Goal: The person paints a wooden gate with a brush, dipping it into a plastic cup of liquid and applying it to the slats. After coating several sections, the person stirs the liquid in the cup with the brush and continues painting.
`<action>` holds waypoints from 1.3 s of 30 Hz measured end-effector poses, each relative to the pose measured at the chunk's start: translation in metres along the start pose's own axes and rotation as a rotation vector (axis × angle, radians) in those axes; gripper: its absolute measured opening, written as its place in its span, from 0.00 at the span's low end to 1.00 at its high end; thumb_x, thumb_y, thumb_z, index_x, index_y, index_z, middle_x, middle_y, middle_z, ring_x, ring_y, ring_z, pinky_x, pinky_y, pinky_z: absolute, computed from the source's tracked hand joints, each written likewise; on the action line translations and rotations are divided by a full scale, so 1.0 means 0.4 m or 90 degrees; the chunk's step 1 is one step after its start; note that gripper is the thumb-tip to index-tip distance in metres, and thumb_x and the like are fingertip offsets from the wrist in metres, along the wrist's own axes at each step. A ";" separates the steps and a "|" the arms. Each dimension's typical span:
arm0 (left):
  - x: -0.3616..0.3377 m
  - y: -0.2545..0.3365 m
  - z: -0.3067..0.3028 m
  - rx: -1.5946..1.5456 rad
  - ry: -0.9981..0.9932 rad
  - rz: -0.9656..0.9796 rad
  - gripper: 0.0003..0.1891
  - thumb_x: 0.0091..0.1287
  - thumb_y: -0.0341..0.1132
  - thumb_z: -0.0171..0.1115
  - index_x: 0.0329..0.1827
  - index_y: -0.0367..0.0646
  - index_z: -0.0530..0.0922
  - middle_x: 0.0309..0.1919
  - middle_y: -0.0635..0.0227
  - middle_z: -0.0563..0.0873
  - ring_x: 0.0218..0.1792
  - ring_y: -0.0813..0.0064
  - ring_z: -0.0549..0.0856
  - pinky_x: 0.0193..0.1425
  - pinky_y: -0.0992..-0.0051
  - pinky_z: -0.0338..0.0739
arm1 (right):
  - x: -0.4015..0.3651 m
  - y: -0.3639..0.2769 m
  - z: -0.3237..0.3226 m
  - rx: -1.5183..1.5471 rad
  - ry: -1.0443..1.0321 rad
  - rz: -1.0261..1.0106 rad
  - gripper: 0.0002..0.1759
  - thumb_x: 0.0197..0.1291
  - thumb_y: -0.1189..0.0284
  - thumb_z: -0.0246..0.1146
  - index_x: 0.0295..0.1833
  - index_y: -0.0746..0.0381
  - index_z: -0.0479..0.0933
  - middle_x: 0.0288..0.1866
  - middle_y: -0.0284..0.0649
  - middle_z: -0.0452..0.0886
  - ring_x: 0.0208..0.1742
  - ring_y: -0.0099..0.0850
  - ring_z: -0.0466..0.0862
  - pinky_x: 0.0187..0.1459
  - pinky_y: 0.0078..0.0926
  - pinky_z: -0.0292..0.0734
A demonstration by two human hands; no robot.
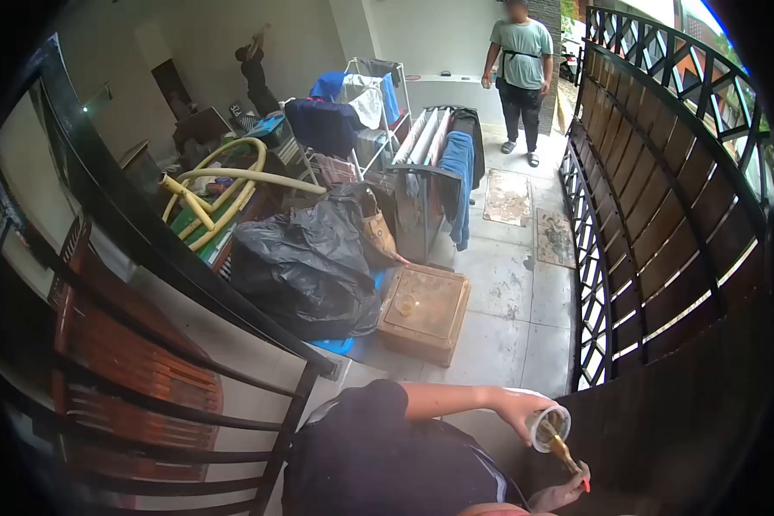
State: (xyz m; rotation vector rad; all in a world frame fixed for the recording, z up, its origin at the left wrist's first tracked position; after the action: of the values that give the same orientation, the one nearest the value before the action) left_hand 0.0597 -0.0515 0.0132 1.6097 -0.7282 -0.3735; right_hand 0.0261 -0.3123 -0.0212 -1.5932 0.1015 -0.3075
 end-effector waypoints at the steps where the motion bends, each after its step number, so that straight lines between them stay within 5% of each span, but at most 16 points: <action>1: 0.004 0.007 0.004 -0.026 0.002 0.004 0.45 0.50 0.44 0.81 0.70 0.40 0.68 0.62 0.57 0.78 0.66 0.60 0.77 0.70 0.64 0.69 | -0.011 -0.005 -0.005 0.080 0.031 0.061 0.20 0.76 0.57 0.55 0.60 0.61 0.74 0.54 0.38 0.78 0.55 0.35 0.77 0.64 0.31 0.69; 2: 0.007 0.011 0.006 -0.051 0.006 0.010 0.44 0.50 0.44 0.82 0.69 0.39 0.69 0.62 0.56 0.78 0.65 0.60 0.77 0.70 0.65 0.69 | -0.023 -0.008 -0.008 0.160 0.062 0.120 0.19 0.77 0.58 0.55 0.60 0.61 0.74 0.53 0.38 0.79 0.54 0.34 0.77 0.62 0.29 0.70; 5: 0.042 -0.008 0.036 0.054 -0.025 0.014 0.45 0.49 0.43 0.82 0.69 0.38 0.68 0.61 0.56 0.78 0.66 0.61 0.76 0.70 0.64 0.69 | -0.058 -0.087 0.003 -0.248 0.017 -0.224 0.21 0.68 0.63 0.61 0.59 0.66 0.74 0.49 0.51 0.82 0.49 0.49 0.81 0.55 0.47 0.74; 6: 0.090 0.000 0.062 0.034 -0.019 0.022 0.45 0.49 0.43 0.82 0.70 0.38 0.68 0.61 0.56 0.78 0.66 0.62 0.76 0.70 0.65 0.69 | -0.024 -0.058 -0.054 -0.200 0.019 -0.219 0.27 0.65 0.62 0.64 0.63 0.69 0.71 0.50 0.53 0.82 0.50 0.51 0.81 0.56 0.48 0.74; 8: 0.133 0.006 0.098 0.001 -0.011 0.011 0.46 0.49 0.43 0.83 0.70 0.38 0.68 0.61 0.57 0.79 0.66 0.63 0.76 0.70 0.65 0.69 | 0.007 0.024 -0.115 -0.086 0.019 -0.189 0.41 0.59 0.59 0.70 0.70 0.75 0.65 0.53 0.58 0.82 0.51 0.53 0.82 0.58 0.51 0.73; 11: 0.176 0.004 0.149 -0.020 0.003 -0.015 0.47 0.48 0.43 0.84 0.71 0.38 0.68 0.62 0.58 0.78 0.66 0.65 0.77 0.70 0.66 0.70 | 0.037 0.136 -0.151 0.443 0.101 0.255 0.16 0.77 0.58 0.55 0.55 0.60 0.75 0.49 0.35 0.78 0.51 0.28 0.78 0.55 0.28 0.73; 19: 0.375 0.049 0.263 -0.044 0.026 0.022 0.42 0.51 0.43 0.82 0.68 0.40 0.72 0.62 0.60 0.81 0.65 0.64 0.79 0.70 0.65 0.72 | 0.096 0.136 -0.356 0.604 0.004 0.178 0.15 0.75 0.61 0.57 0.55 0.60 0.77 0.49 0.36 0.83 0.51 0.30 0.82 0.55 0.37 0.79; 21: 0.423 0.044 0.292 0.005 0.029 -0.001 0.40 0.51 0.42 0.82 0.67 0.40 0.74 0.61 0.59 0.82 0.63 0.65 0.81 0.69 0.66 0.74 | 0.072 0.134 -0.405 0.618 0.140 0.181 0.14 0.74 0.65 0.57 0.59 0.59 0.76 0.51 0.37 0.82 0.52 0.32 0.83 0.53 0.41 0.81; 23: 0.498 0.098 0.327 -0.028 -0.062 -0.102 0.40 0.51 0.39 0.81 0.67 0.38 0.73 0.58 0.58 0.83 0.60 0.64 0.82 0.67 0.66 0.75 | 0.106 0.026 -0.401 0.599 0.094 0.122 0.12 0.75 0.63 0.58 0.57 0.55 0.77 0.48 0.31 0.83 0.52 0.26 0.81 0.53 0.32 0.76; 26: 0.541 0.010 0.361 -0.002 -0.056 -0.040 0.40 0.50 0.39 0.81 0.67 0.38 0.73 0.56 0.58 0.83 0.58 0.63 0.83 0.67 0.65 0.74 | 0.120 -0.019 -0.431 0.630 0.065 0.033 0.13 0.75 0.63 0.57 0.59 0.55 0.76 0.51 0.30 0.83 0.54 0.25 0.81 0.56 0.31 0.75; 36: 0.764 0.084 0.400 0.098 -0.312 0.031 0.46 0.42 0.43 0.87 0.67 0.41 0.74 0.61 0.61 0.82 0.62 0.64 0.82 0.67 0.64 0.74 | 0.078 -0.116 -0.588 0.532 0.367 -0.165 0.15 0.76 0.60 0.54 0.57 0.57 0.77 0.52 0.30 0.82 0.54 0.29 0.81 0.62 0.43 0.73; 39: 0.823 0.105 0.452 0.018 -0.380 0.054 0.46 0.42 0.43 0.87 0.67 0.42 0.74 0.60 0.61 0.82 0.62 0.65 0.81 0.67 0.66 0.74 | 0.069 -0.183 -0.639 0.451 0.503 -0.259 0.19 0.76 0.59 0.52 0.57 0.63 0.73 0.50 0.41 0.81 0.51 0.36 0.81 0.58 0.37 0.75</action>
State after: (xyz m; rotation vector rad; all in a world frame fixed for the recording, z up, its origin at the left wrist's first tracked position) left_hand 0.1832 -0.4031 0.0754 1.4920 -1.2506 -0.8012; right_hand -0.0226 -0.5623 0.0593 -0.7076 0.2426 -1.1465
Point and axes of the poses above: each hand's wrist, its own x-axis towards the middle knuckle, its own z-axis out of the palm, y = z × x, the point moved 8 cm from there along x, towards the middle knuckle
